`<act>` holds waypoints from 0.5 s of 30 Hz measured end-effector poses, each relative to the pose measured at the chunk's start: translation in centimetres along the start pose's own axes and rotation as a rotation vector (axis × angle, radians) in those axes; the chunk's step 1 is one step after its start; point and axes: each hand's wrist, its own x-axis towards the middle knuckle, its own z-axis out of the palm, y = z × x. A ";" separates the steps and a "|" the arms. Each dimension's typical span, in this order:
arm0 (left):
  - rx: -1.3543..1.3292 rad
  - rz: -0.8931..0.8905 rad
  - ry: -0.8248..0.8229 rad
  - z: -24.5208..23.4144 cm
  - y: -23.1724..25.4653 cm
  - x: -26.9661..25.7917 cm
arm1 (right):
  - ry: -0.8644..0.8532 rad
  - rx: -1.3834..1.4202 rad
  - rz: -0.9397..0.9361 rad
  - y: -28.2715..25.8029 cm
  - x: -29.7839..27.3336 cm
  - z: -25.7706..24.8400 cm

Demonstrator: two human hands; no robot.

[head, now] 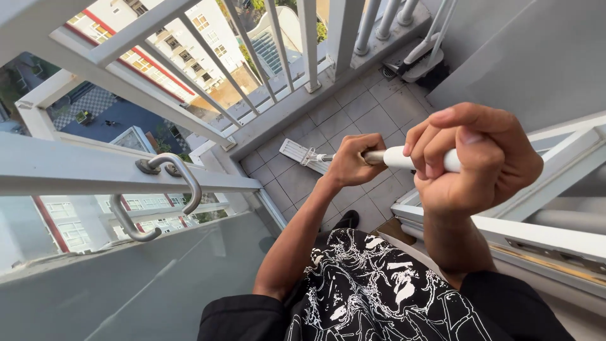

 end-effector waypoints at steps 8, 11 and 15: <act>0.366 -0.322 0.313 -5.4 -6.7 -4.9 | 0.094 0.206 0.143 6.6 -0.9 5.3; 0.433 -0.353 0.454 -7.5 -9.7 -6.7 | 0.006 0.267 0.264 8.0 -1.5 7.0; 0.482 -0.323 0.426 -10.8 -13.9 -7.0 | -0.368 0.179 0.294 10.5 0.4 7.8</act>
